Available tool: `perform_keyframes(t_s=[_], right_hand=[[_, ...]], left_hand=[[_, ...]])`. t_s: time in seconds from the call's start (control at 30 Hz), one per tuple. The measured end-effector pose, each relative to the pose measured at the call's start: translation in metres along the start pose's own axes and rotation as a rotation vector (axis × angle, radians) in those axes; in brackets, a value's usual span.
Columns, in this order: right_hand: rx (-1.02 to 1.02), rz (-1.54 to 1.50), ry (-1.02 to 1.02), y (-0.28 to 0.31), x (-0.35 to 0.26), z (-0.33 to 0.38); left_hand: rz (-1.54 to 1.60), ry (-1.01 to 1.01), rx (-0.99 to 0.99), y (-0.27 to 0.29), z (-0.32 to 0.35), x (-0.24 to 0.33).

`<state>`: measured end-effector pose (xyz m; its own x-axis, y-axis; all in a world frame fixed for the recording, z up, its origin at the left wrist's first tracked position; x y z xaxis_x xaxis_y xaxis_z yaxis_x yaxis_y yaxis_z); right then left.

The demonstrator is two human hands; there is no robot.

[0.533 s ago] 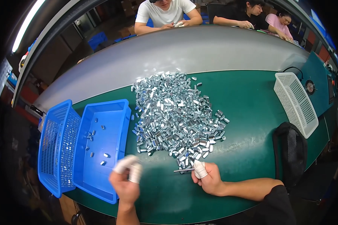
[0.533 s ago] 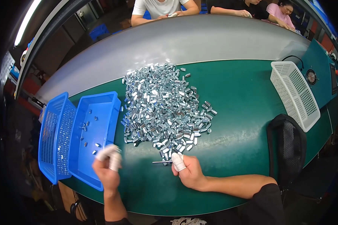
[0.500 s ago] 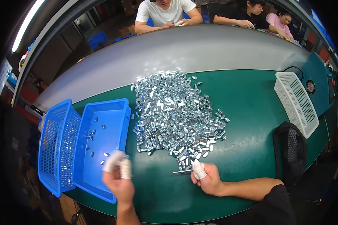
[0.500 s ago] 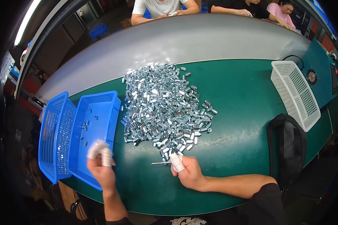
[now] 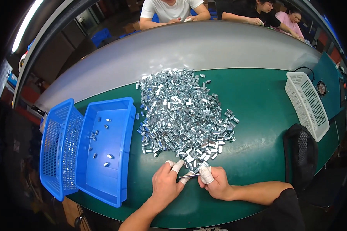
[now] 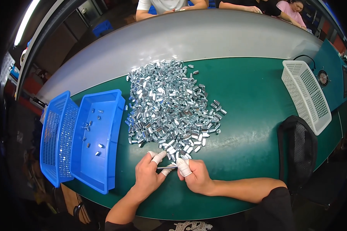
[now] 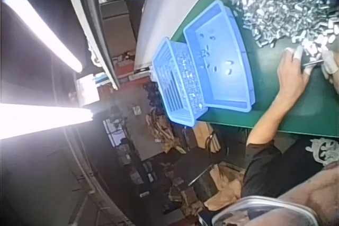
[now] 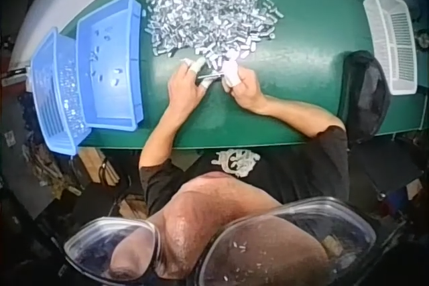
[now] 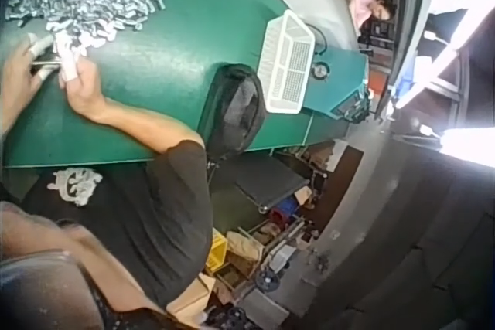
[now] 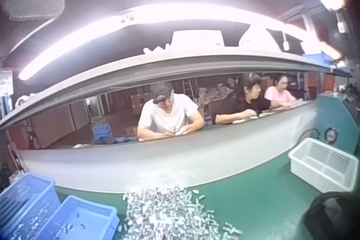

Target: Assembling small metal hardware components at a manual workstation.

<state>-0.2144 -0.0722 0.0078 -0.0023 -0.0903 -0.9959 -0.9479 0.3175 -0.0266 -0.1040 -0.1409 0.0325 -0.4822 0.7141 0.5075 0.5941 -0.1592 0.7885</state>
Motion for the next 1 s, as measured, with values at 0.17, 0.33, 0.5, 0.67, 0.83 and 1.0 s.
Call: perform_keyframes(t_s=[0.17,0.33,0.5,0.67,0.83,1.0], right_hand=[[0.007,-0.005,0.001,0.002,0.000,0.000],[0.014,-0.006,-0.005,0.006,0.000,0.000],[0.022,-0.027,-0.048,0.005,0.005,-0.002],[0.035,-0.063,-0.091,0.006,0.010,0.000],[0.046,-0.073,-0.176,0.009,0.020,0.001],[0.064,-0.095,-0.173,0.011,0.021,-0.001]], left_hand=[[0.120,0.001,-0.048,-0.009,0.003,-0.008],[0.305,0.121,-0.053,-0.005,0.002,-0.016],[0.635,0.340,0.045,0.007,0.008,-0.045],[1.006,0.407,0.016,-0.005,0.012,-0.044],[1.340,0.479,-0.026,-0.015,0.016,-0.038],[1.300,0.460,-0.009,-0.009,0.014,-0.038]])
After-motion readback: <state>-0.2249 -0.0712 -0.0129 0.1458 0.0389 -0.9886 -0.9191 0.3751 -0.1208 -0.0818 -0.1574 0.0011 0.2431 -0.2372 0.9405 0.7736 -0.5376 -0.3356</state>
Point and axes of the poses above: each hand's wrist, its own z-axis away from the middle knuckle, its own y-axis out of the back of the hand, x = y × z, the point moved 9 cm from there along -z, towards the middle knuckle, and after that the axes turned 4 degrees about x, right-handed, at the moved point
